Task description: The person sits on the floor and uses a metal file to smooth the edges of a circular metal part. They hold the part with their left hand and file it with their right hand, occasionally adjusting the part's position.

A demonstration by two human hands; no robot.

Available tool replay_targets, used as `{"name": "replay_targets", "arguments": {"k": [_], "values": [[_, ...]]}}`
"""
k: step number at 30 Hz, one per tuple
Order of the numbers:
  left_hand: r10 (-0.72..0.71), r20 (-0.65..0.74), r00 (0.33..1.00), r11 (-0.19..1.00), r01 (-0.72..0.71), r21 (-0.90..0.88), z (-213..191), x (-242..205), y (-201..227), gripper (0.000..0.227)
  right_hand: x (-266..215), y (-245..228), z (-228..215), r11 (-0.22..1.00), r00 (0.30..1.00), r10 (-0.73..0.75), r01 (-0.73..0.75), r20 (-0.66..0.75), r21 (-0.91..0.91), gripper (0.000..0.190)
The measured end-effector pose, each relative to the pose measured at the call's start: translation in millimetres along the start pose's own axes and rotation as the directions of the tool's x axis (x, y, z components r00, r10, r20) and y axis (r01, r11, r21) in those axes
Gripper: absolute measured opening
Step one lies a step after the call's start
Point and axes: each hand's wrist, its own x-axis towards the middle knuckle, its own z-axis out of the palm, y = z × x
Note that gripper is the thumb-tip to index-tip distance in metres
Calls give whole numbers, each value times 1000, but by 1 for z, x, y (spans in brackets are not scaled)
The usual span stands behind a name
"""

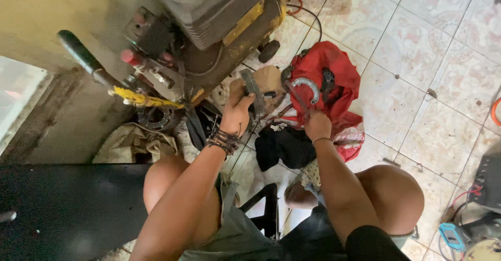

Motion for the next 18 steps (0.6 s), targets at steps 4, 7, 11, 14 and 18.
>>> {"name": "replay_targets", "arguments": {"k": [4, 7, 11, 14, 18], "values": [[-78, -117, 990, 971, 49, -235, 18, -12, -46, 38, -4, -15, -40, 967, 984, -4, 49, -177, 252, 13], [-180, -12, 983, 861, 152, -485, 2, 10, -24, 34, -9, -49, -113, 916, 944, -15, 145, -329, 375, 25], [6, -114, 993, 999, 0, 49, 28, 23, -88, 16, -48, -97, -232, 760, 905, -145, 360, -400, 541, 44], [47, -141, 989, 991, -29, 127, 32, 9, -52, 26, -80, -106, -268, 674, 845, -233, 497, -482, 546, 48], [-254, -6, 967, 842, 218, -494, 44, -4, -81, 40, -95, -104, -240, 454, 835, -126, 529, -536, 717, 40]]}}
